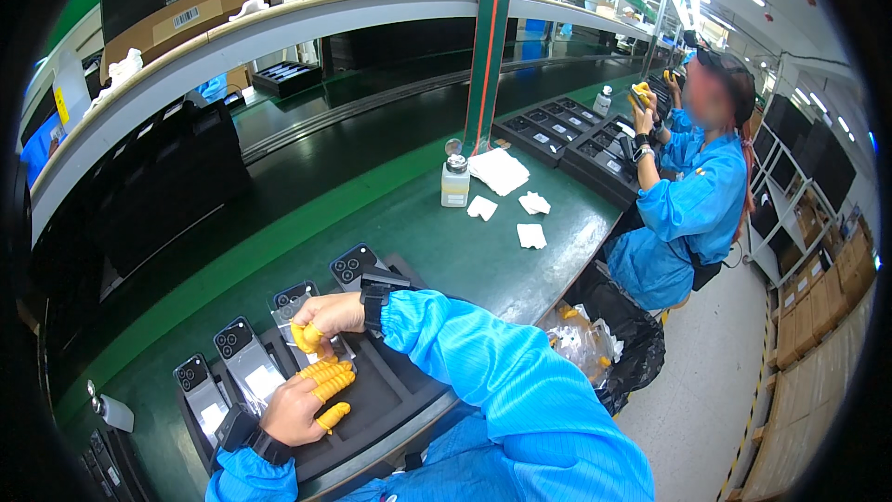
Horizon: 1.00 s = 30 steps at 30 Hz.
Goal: The recorder is cleaning mobile phones on an assembly line using a wipe and liquid.
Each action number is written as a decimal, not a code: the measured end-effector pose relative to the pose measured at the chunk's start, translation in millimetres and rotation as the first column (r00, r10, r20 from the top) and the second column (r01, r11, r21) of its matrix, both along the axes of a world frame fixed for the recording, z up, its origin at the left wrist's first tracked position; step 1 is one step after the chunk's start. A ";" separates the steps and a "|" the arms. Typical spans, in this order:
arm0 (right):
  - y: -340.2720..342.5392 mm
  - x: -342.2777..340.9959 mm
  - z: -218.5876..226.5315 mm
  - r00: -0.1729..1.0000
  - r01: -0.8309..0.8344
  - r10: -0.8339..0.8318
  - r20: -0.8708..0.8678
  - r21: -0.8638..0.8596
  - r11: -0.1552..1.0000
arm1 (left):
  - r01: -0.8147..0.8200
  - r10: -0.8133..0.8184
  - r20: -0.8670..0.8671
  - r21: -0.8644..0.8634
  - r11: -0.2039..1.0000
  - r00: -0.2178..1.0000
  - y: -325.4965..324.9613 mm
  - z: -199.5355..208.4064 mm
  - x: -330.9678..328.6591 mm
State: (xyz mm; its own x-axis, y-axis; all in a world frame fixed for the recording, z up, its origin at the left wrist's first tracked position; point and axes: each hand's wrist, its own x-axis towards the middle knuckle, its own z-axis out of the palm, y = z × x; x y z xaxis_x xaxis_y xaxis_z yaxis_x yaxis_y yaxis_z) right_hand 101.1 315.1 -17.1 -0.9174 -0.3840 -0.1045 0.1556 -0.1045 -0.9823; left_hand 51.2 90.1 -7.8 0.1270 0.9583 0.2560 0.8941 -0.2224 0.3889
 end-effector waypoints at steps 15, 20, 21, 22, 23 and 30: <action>0.7 -1.2 -2.4 1.000 -0.003 0.003 -0.013 -0.009 1.000 | 0.006 -0.006 0.018 0.002 1.000 1.000 0.5 2.5 0.7; 0.3 0.3 -1.1 1.000 -0.002 0.002 -0.025 -0.005 1.000 | 0.009 -0.010 0.013 0.019 1.000 1.000 0.7 1.9 1.8; 0.3 0.1 -0.9 1.000 0.000 0.000 -0.025 -0.004 1.000 | 0.000 0.000 0.008 0.033 0.999 1.000 0.9 1.8 1.9; 0.3 0.1 -0.4 1.000 0.000 0.000 -0.025 -0.004 1.000 | -0.009 0.009 0.003 0.048 0.999 1.000 1.1 1.6 2.0; 0.4 0.1 0.2 1.000 -0.007 0.006 -0.020 -0.008 1.000 | -0.010 0.010 0.003 0.048 0.999 1.000 1.3 0.8 1.7; 0.3 -0.3 0.9 1.000 -0.004 0.004 -0.013 -0.009 1.000 | -0.004 0.003 0.010 0.050 0.999 1.000 1.4 -0.4 0.9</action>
